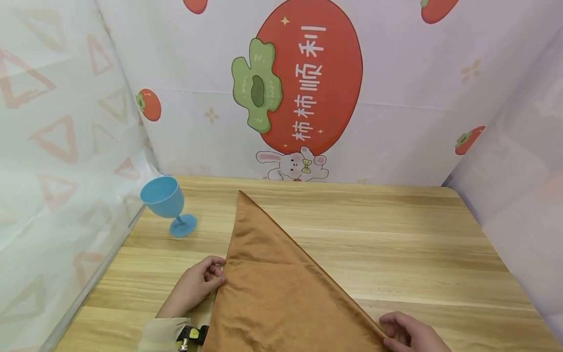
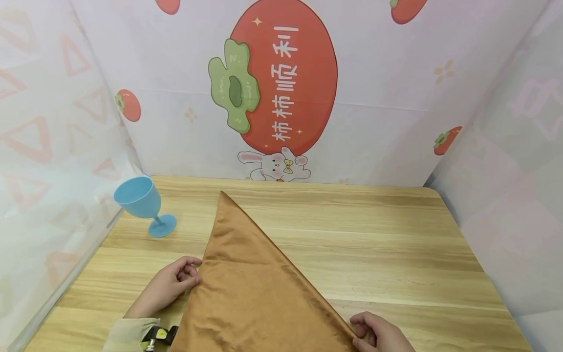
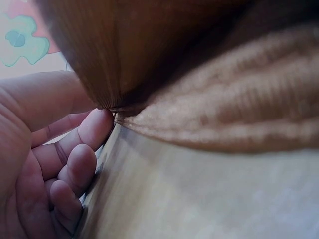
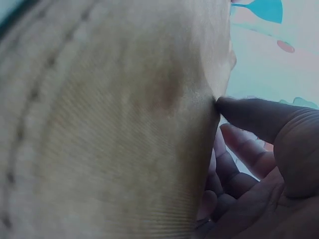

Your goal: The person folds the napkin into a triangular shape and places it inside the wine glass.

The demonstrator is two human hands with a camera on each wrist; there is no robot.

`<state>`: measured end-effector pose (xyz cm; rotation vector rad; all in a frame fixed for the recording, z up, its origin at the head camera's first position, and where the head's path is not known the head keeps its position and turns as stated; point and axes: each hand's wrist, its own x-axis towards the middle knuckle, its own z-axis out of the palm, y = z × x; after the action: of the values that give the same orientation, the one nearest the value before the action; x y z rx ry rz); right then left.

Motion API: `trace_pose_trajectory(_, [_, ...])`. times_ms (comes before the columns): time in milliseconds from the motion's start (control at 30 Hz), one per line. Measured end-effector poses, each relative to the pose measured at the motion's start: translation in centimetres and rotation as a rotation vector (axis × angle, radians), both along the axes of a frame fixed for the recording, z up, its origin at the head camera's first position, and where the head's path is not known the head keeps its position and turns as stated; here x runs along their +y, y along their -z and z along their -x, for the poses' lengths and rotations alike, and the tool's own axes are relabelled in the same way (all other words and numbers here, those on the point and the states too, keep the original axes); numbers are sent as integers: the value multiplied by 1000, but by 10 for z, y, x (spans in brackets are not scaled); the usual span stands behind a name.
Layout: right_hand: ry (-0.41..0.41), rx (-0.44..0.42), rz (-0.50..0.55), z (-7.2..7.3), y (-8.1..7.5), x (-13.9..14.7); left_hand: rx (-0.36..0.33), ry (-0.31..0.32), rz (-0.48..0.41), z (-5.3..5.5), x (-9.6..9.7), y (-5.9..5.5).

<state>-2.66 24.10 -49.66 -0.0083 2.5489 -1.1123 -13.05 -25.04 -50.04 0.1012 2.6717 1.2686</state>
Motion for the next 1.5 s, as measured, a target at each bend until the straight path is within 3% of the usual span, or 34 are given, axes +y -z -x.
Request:
trace_pose_trajectory(167, [-60, 39, 10, 0, 1, 4, -3, -5, 7, -1, 0, 0])
trace_pose_trajectory(533, [-61, 76, -52, 6, -3, 4, 3, 14, -10, -2, -1, 0])
trace_pose_trajectory(900, [-170, 216, -80, 18, -5, 14, 24, 102, -7, -2, -3, 0])
trace_pose_trajectory(1067, [-139, 193, -71, 27, -9, 16, 18, 105, 15, -2, -2, 1])
trace_pose_trajectory(1500, [-67, 258, -185, 54, -17, 19, 4, 107, -4, -4, -1, -1])
